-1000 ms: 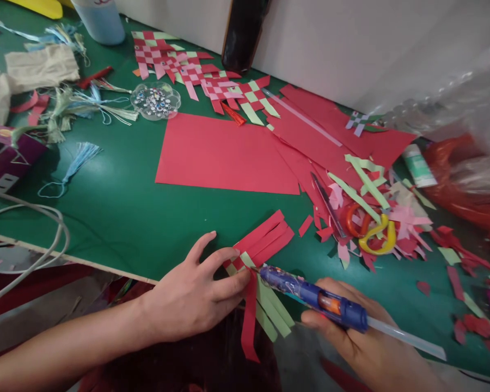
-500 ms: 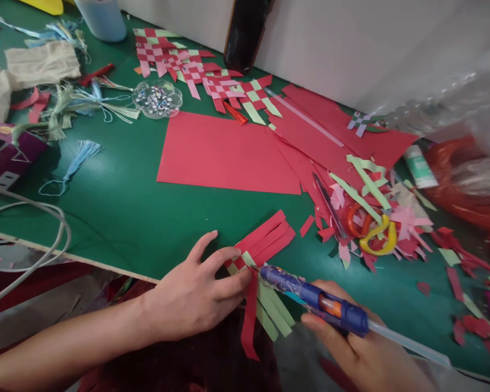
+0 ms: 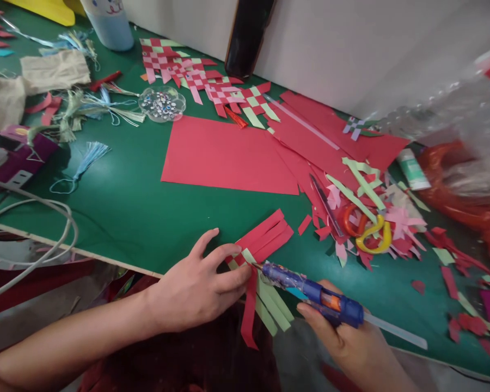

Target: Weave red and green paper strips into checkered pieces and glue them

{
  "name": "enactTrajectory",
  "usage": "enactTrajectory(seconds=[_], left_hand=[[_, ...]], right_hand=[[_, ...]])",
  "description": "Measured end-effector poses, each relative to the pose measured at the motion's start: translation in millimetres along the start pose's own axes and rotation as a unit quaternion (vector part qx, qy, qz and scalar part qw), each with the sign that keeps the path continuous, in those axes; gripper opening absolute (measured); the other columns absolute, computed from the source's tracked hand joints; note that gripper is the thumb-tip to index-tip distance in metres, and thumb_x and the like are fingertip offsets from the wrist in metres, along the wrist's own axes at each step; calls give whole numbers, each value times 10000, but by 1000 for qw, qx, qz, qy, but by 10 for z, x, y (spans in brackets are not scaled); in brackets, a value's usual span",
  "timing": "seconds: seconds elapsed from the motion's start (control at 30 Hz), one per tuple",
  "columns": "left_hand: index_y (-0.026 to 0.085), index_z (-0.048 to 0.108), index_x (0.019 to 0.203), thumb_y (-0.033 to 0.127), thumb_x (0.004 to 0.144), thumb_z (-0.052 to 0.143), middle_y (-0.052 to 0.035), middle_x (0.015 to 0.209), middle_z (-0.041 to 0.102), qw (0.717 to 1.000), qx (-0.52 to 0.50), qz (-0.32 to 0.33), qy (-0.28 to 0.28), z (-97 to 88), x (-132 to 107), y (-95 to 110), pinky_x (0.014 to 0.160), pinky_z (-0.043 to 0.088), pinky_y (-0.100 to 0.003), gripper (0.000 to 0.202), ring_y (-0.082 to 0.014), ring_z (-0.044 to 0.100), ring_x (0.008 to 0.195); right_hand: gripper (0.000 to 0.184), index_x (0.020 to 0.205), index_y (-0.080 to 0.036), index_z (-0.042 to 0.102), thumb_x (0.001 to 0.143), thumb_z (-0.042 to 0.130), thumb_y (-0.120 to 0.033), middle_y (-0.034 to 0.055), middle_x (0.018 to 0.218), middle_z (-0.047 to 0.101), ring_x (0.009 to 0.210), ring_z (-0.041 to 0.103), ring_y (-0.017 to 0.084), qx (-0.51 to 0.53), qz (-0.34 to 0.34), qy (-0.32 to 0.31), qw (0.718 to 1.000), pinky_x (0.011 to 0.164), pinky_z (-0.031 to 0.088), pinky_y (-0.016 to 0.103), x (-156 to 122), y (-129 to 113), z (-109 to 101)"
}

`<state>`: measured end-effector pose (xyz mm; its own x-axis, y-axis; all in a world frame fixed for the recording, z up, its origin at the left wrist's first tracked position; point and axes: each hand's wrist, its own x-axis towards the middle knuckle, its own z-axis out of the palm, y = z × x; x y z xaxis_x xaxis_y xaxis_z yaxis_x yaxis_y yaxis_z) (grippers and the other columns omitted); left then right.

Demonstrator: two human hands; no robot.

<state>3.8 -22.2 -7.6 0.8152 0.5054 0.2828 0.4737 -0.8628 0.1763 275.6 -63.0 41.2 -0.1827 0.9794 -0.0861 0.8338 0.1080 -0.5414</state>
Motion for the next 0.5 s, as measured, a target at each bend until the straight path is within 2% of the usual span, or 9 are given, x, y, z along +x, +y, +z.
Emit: enactTrajectory(seconds=[0.1,0.2,0.37,0.43,0.5], left_hand=[[268,648,1125,328,977,539,-1,1311,559,1000,6,6,-4,-13,0,-8,1126,257,-640,193,-268,479,1198],[255,645,1130,331,976,538,-12,1300,559,1000,13,13,-5,-18,-4,-13,1120,258,-643,202,-273,479,1200],[256,655,1108,355,945,592,-17,1271,568,1000,10,11,5,13,-16,-4,1130,239,-636,201,-271,488,1198],[266,663,1094,367,940,599,-14,1261,575,1000,5,6,9,35,-22,3,1139,227,-630,194,-269,492,1197],[278,670,1084,373,935,606,-12,1254,583,1000,2,3,14,56,-29,11,1145,215,-629,188,-271,493,1203]], right_hand=[[381,691,-246,629,909,497,-529,11,544,623,483,610,190,47,43,-20,998,458,503,291,-69,84,-27],[464,667,-222,625,947,428,-535,5,507,558,478,560,167,166,99,-49,980,518,491,298,-139,150,-69],[544,821,-195,653,936,351,-632,-26,489,471,392,348,104,403,180,8,897,503,394,304,-229,193,-76],[543,826,-195,646,903,395,-670,-23,526,502,390,312,81,460,193,10,867,496,377,293,-262,204,-62],[511,861,-202,649,894,432,-662,-10,584,553,407,327,77,487,193,16,852,497,371,283,-299,209,-46]])
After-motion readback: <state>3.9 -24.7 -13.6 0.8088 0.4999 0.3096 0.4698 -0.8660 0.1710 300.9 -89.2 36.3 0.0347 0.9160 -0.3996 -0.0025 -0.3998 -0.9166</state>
